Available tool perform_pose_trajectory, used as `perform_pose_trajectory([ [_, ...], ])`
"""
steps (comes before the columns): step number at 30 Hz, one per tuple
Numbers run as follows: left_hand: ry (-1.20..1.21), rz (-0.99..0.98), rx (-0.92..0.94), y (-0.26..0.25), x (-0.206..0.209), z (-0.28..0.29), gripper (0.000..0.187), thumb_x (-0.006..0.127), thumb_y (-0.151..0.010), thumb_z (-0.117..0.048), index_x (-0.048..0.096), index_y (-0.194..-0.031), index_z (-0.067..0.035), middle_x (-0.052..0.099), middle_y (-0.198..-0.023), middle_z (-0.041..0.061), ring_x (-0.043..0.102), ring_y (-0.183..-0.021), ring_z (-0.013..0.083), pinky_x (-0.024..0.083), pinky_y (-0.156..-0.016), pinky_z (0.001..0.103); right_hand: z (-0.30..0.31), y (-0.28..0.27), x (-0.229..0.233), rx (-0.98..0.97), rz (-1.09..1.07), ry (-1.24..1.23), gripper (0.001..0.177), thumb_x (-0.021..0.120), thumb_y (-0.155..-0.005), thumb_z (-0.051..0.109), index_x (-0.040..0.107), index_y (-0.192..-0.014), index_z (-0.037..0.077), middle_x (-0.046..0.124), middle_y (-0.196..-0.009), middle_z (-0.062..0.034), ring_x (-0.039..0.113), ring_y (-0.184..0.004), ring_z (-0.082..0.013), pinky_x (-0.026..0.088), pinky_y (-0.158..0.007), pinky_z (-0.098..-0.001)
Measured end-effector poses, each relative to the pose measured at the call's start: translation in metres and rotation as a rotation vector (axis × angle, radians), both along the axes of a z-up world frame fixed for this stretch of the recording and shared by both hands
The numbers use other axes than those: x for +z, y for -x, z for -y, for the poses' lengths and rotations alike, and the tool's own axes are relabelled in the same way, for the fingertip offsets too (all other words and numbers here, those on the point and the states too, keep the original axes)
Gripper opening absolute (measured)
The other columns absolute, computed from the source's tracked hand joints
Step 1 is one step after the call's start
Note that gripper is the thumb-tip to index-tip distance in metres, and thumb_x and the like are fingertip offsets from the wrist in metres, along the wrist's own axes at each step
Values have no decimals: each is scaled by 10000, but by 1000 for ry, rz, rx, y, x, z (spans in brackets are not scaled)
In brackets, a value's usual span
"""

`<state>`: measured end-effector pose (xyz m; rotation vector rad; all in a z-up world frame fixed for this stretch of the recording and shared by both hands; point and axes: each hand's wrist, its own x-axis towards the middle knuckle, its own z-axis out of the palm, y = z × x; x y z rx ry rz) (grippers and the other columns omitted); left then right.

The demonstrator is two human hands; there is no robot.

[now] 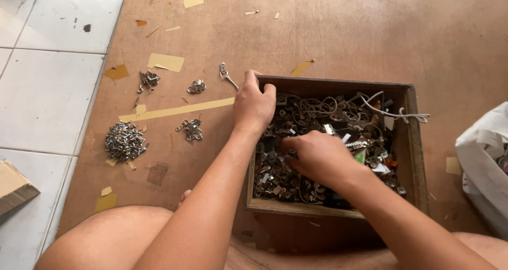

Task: Sorting through a box of small metal hardware components and selecting specific pieces on a work surface.

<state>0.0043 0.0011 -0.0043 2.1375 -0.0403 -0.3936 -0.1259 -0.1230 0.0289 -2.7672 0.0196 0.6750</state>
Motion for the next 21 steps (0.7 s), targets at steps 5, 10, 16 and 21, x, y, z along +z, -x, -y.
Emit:
perform_pose_trajectory([
  [5, -2, 8, 0, -4, -5, 2, 423, 507, -969, -337, 556, -1360, -186, 669, -1371, 214, 659, -1392, 475, 521, -1181, 609, 23, 4, 19, 18, -119, 169, 156, 845, -934, 373, 915, -1065, 328, 900, -997, -28, 864, -996, -327, 689, -879, -553],
  [10, -5, 0, -2, -6, -9, 3, 420, 501, -967, -350, 555, -1354, -194, 672, -1369, 199, 660, -1396, 459, 522, -1184, 597, 7, -3, 27, -69, -113, 79, 200, 759, -1000, 275, 892, -1149, 275, 900, -1070, -83, 847, -1067, -389, 671, -921, -607],
  [16, 3, 4, -2, -6, -10, 2, 407, 509, -969, -341, 561, -1343, -187, 669, -1370, 214, 659, -1388, 475, 526, -1171, 605, -4, -6, -4, 24, 0, 16, 277, 775, -1005, 253, 871, -1257, 314, 884, -1138, -66, 845, -1046, -384, 682, -883, -618],
  [21, 2, 1, -7, -9, -14, 1, 416, 510, -973, -365, 557, -1348, -190, 667, -1374, 204, 657, -1399, 454, 529, -1174, 597, 4, -7, -26, 35, 73, 33, 202, 800, -989, 353, 887, -1169, 335, 881, -1115, -40, 847, -1026, -378, 689, -867, -608],
])
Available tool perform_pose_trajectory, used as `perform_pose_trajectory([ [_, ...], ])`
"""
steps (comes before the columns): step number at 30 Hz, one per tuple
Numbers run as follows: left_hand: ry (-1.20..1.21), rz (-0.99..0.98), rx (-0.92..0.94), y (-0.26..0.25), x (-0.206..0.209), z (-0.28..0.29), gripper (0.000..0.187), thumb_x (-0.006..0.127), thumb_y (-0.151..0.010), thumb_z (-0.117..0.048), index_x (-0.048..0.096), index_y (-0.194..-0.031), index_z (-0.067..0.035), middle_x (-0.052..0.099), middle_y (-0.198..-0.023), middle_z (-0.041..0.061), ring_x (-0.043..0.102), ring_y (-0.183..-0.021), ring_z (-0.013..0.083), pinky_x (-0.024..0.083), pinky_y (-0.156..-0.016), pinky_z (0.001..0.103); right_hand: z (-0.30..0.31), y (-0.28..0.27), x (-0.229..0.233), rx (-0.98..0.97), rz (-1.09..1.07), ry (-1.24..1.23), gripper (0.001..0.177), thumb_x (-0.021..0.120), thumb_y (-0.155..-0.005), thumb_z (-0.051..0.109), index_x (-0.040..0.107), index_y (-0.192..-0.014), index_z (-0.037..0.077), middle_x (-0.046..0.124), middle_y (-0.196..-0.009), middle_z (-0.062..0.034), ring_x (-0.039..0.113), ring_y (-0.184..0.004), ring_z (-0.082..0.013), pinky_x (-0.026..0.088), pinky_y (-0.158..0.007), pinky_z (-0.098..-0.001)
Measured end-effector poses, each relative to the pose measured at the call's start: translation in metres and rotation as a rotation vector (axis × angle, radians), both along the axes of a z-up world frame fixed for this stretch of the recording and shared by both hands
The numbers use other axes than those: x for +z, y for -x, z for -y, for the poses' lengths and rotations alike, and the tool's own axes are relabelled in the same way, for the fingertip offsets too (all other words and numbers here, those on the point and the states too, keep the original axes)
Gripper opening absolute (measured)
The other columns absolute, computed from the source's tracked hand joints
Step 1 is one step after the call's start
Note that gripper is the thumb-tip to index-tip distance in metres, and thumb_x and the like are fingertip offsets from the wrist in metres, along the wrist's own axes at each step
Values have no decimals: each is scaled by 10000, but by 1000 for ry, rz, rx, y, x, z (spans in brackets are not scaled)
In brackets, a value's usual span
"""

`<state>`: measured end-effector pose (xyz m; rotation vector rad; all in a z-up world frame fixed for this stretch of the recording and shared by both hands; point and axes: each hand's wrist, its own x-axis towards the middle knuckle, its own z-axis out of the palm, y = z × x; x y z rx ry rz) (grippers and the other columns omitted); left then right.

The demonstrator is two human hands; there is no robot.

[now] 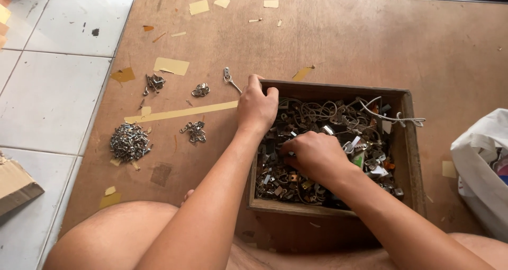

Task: Sorting through a box of small metal hardware components and selecting specific pieces on a work surface.

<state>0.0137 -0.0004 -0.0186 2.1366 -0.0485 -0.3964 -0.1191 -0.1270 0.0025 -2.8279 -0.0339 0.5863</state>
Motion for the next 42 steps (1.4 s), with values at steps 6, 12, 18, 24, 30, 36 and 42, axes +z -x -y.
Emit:
perform_pose_trajectory([
  [6, 63, 34, 22, -6, -17, 0, 456, 534, -981, -382, 586, -1415, -251, 652, -1451, 162, 631, -1440, 428, 520, -1184, 592, 3, 4, 17, -186, -78, -185, 247, 723, -1049, 342, 882, -1230, 293, 893, -1137, -20, 835, -1101, -348, 681, -936, -561],
  [12, 47, 303, 146, 38, 32, -11, 450, 555, -1056, -287, 623, -1488, -182, 566, -1570, 210, 529, -1481, 505, 460, -1211, 655, 15, 39, 72, -412, -127, -475, 379, 680, -1089, 292, 844, -1376, 108, 863, -1281, -213, 764, -1290, -461, 610, -1073, -626],
  [18, -170, 74, -482, 75, 88, -19, 319, 717, -872, -495, 881, -1117, -374, 882, -1115, -55, 812, -1181, 276, 655, -1004, 465, 47, 61, 54, -552, 18, -718, 216, 812, -1025, 301, 923, -1128, 146, 724, -770, -19, 552, -685, -127, 407, -568, -277],
  [24, 328, -267, -364, 104, 109, -47, 291, 773, -987, -119, 830, -1242, 8, 851, -1007, 232, 849, -800, 270, 722, -675, 342, 12, 87, 114, -626, 91, -1031, 177, 821, -1028, 134, 880, -1156, 27, 556, -666, -19, 408, -514, -87, 290, -415, -195],
  [30, 603, -393, -202, 127, 91, -58, 277, 851, -927, -72, 829, -1196, -8, 838, -1036, 159, 852, -852, 271, 732, -676, 346, 13, 84, 77, -654, 119, -1158, 279, 787, -1064, 216, 837, -1266, 31, 373, -569, 41, 287, -476, -50, 229, -422, -215],
  [36, 646, -422, -30, 115, 44, -28, 251, 813, -890, -91, 848, -1133, -40, 825, -967, 122, 834, -780, 210, 754, -699, 370, 16, 85, 61, -790, 38, -1388, 328, 748, -1101, 287, 810, -1326, 56, 316, -607, 91, 268, -524, -36, 229, -449, -198],
  [42, 693, -472, -23, 104, 24, -9, 230, 787, -907, -67, 780, -1137, -69, 742, -942, 87, 771, -723, 174, 747, -667, 345, 27, 76, 33, -832, 90, -1445, 320, 746, -1089, 214, 802, -1343, 29, 346, -624, 90, 284, -510, -31, 240, -431, -216],
])
